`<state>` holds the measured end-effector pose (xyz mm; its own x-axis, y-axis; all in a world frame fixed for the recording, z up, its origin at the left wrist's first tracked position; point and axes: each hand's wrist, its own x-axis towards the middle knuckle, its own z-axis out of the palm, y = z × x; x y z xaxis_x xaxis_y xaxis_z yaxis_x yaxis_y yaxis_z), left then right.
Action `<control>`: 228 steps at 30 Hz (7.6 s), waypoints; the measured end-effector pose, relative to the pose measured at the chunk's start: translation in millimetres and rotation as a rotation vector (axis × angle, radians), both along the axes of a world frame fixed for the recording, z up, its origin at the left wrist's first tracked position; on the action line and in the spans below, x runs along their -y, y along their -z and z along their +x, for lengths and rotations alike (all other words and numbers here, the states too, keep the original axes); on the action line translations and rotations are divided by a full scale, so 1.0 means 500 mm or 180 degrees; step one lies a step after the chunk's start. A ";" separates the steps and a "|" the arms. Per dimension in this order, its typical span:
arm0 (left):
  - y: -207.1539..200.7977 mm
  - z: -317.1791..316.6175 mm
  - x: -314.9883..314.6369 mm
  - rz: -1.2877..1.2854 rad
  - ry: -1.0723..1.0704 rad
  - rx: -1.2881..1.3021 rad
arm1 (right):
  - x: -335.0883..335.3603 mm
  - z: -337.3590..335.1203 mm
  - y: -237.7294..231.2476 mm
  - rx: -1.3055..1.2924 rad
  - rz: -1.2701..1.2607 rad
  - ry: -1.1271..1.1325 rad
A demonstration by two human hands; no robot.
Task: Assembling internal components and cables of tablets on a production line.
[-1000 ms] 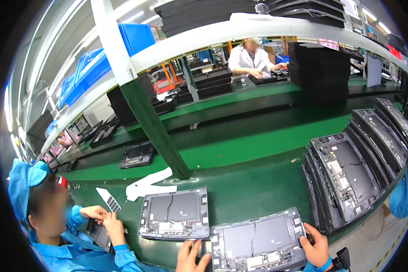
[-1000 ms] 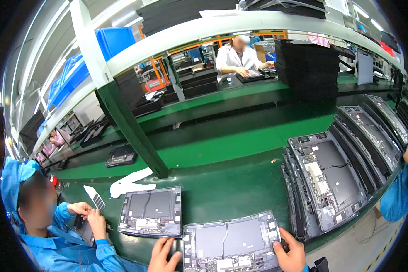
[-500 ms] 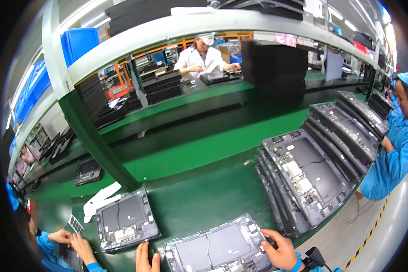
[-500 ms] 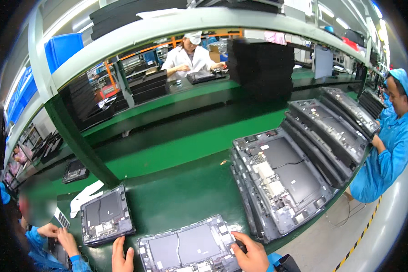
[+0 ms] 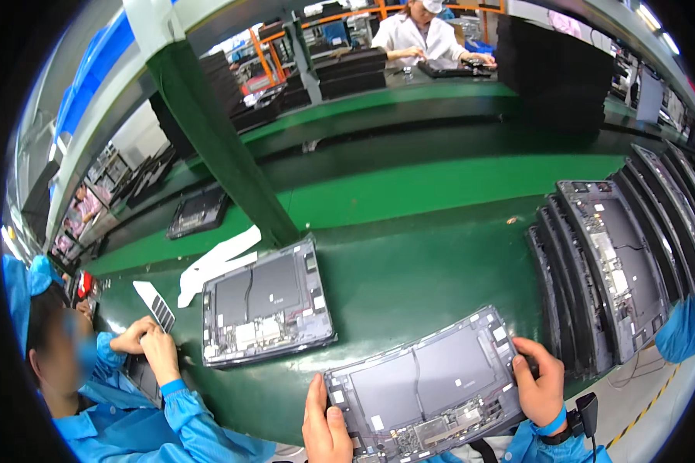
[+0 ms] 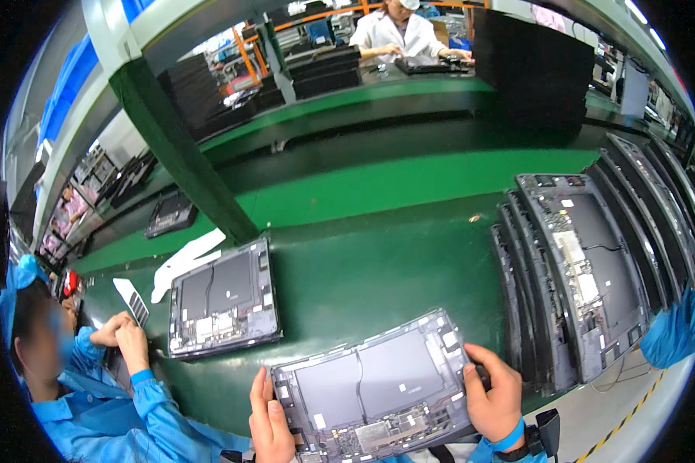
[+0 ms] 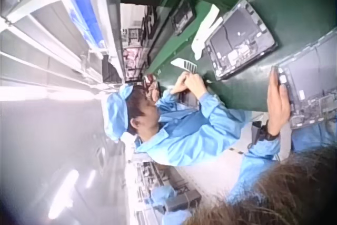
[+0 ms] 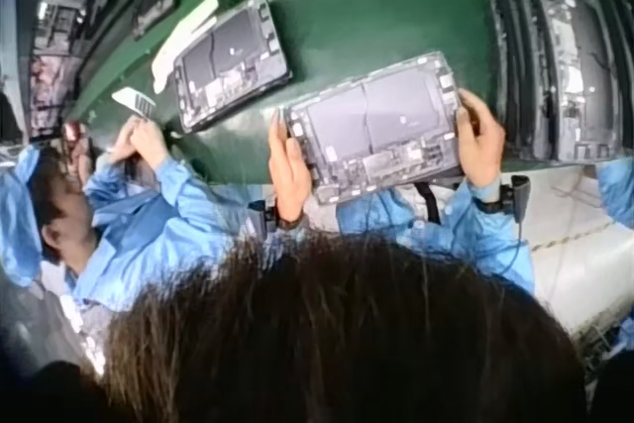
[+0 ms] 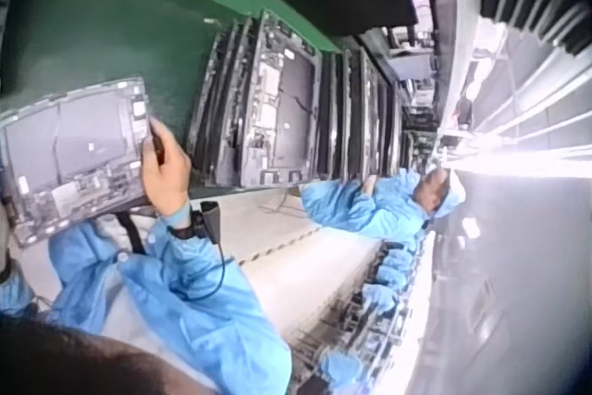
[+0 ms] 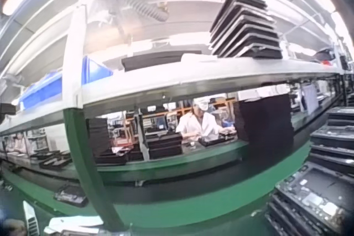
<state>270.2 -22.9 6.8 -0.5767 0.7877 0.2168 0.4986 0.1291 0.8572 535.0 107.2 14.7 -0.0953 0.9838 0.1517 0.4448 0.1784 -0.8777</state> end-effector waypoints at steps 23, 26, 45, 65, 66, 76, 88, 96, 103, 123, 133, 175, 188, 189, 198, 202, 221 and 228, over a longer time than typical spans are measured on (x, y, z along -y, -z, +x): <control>-0.094 -0.034 -0.033 0.0067 0.1899 -0.1277 | 0.033 -0.025 -0.097 -0.0375 -0.0133 -0.1338; -0.098 -0.025 -0.058 0.0022 0.1972 -0.1341 | 0.027 -0.052 -0.107 -0.0644 -0.0815 -0.2150; -0.065 -0.021 0.010 0.0176 0.1518 -0.1191 | 0.010 -0.139 -0.081 0.0037 -0.0086 -0.2717; -0.069 -0.009 -0.010 -0.0218 0.1496 -0.1178 | 0.012 -0.147 -0.063 -0.0269 0.0158 -0.3263; -0.069 -0.009 -0.011 -0.0225 0.1504 -0.1163 | 0.014 -0.147 -0.062 -0.0268 0.0149 -0.3260; -0.066 -0.012 -0.005 -0.0240 0.1578 -0.1160 | 0.050 -0.151 -0.083 0.0372 0.1040 -0.2958; -0.065 -0.017 0.009 -0.0332 0.1708 -0.1248 | 0.083 -0.150 -0.069 0.0662 0.1653 -0.2507; -0.067 -0.012 0.007 -0.0313 0.1611 -0.1224 | 0.048 -0.148 -0.067 -0.0102 0.1155 -0.2899; -0.068 -0.012 0.012 -0.0196 0.1612 -0.1502 | 0.050 -0.154 -0.077 0.0087 0.1014 -0.2831; -0.036 -0.012 0.083 0.0083 0.1100 -0.1666 | 0.066 -0.165 -0.088 0.0243 0.1157 -0.2625; -0.026 -0.012 0.073 0.0103 0.1092 -0.1464 | 0.045 -0.181 -0.078 0.0326 0.0406 -0.3256; -0.014 -0.010 0.073 0.0048 0.1140 -0.0957 | 0.017 -0.162 -0.086 0.0442 0.0366 -0.3196; 0.015 -0.034 0.111 0.0463 0.1153 -0.1010 | 0.034 -0.167 -0.080 0.0257 0.0444 -0.2972; 0.012 -0.040 0.109 0.0434 0.1188 -0.1091 | 0.037 -0.173 -0.090 0.0168 0.0365 -0.3026; 0.006 -0.072 0.084 0.0518 0.1453 -0.1287 | 0.032 -0.225 -0.057 -0.0443 -0.0115 -0.3422; 0.008 -0.081 0.076 0.0676 0.1606 -0.1324 | 0.029 -0.233 -0.069 -0.0271 -0.0604 -0.3389; -0.012 -0.123 0.036 -0.0046 0.2248 -0.1360 | 0.038 -0.229 -0.063 -0.0241 -0.0312 -0.3463; -0.012 -0.135 0.036 -0.0167 0.2332 -0.1184 | 0.037 -0.233 -0.073 0.0086 -0.0459 -0.3524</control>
